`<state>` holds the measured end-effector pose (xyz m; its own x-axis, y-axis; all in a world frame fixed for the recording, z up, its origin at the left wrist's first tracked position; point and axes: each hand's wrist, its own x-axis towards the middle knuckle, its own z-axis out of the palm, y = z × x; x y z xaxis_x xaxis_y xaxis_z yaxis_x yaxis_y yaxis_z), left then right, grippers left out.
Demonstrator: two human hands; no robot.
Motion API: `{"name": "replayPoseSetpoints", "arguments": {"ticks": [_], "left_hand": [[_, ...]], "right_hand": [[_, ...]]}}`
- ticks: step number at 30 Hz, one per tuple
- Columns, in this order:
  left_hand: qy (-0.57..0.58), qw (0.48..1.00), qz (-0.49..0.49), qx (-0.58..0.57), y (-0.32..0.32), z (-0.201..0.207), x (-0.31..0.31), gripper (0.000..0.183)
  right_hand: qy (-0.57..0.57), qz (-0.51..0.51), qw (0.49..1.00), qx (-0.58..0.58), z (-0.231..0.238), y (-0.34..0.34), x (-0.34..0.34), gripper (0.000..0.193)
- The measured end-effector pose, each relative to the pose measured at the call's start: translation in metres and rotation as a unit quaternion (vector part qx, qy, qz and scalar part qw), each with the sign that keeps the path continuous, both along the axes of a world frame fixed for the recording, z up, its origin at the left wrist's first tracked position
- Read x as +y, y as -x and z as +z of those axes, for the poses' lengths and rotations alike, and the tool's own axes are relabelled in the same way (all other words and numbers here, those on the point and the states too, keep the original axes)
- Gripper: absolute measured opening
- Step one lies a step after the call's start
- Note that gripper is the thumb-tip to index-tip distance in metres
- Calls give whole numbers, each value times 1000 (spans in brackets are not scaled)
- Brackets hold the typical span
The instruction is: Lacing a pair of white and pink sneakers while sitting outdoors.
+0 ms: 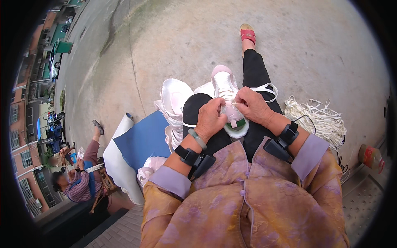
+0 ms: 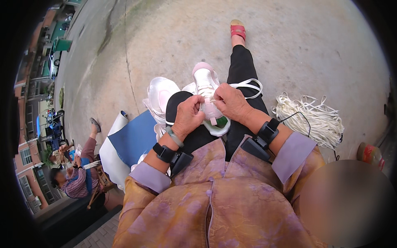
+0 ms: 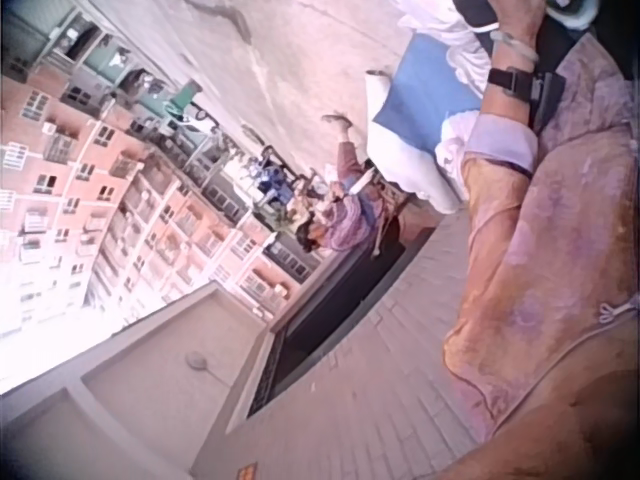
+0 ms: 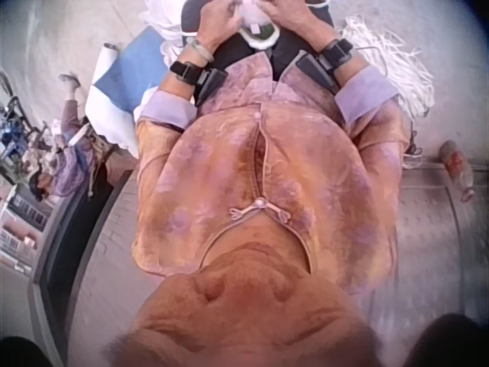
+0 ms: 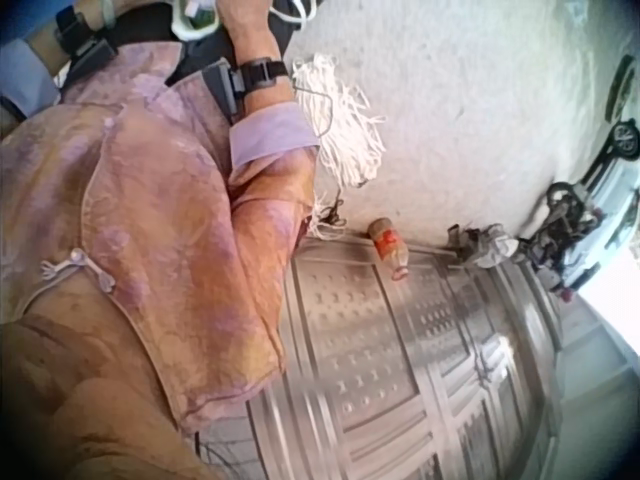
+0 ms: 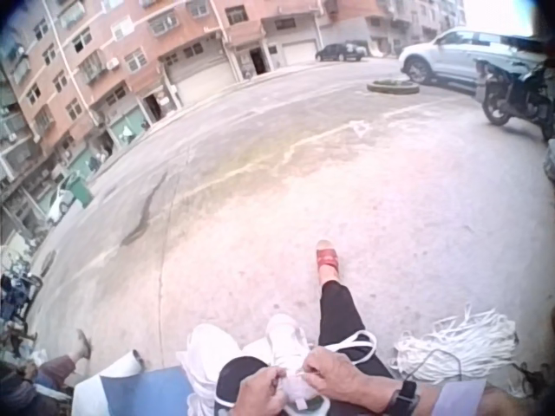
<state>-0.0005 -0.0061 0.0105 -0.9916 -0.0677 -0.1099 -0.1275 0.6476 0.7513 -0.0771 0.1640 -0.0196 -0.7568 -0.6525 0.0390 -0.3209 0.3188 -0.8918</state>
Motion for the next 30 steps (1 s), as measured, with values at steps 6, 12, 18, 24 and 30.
{"name": "replayPoseSetpoints", "arguments": {"ticks": [6,12,18,24,30], "left_hand": [[1,1000,-5,27,0,-8,-2,23],[130,984,-21,119,-4,-10,10,13],[211,976,-33,40,-2,4,12,11],[161,981,-9,104,0,-6,13,13],[115,985,-18,124,2,-10,11,13]], "right_hand": [[-45,-47,998,11,-3,-6,-13,10],[-85,-28,996,3,2,-4,-13,10],[-124,-26,992,5,8,-3,-14,11],[-135,-4,991,-14,5,7,-16,11],[-159,61,983,-67,19,22,-9,13]]}}
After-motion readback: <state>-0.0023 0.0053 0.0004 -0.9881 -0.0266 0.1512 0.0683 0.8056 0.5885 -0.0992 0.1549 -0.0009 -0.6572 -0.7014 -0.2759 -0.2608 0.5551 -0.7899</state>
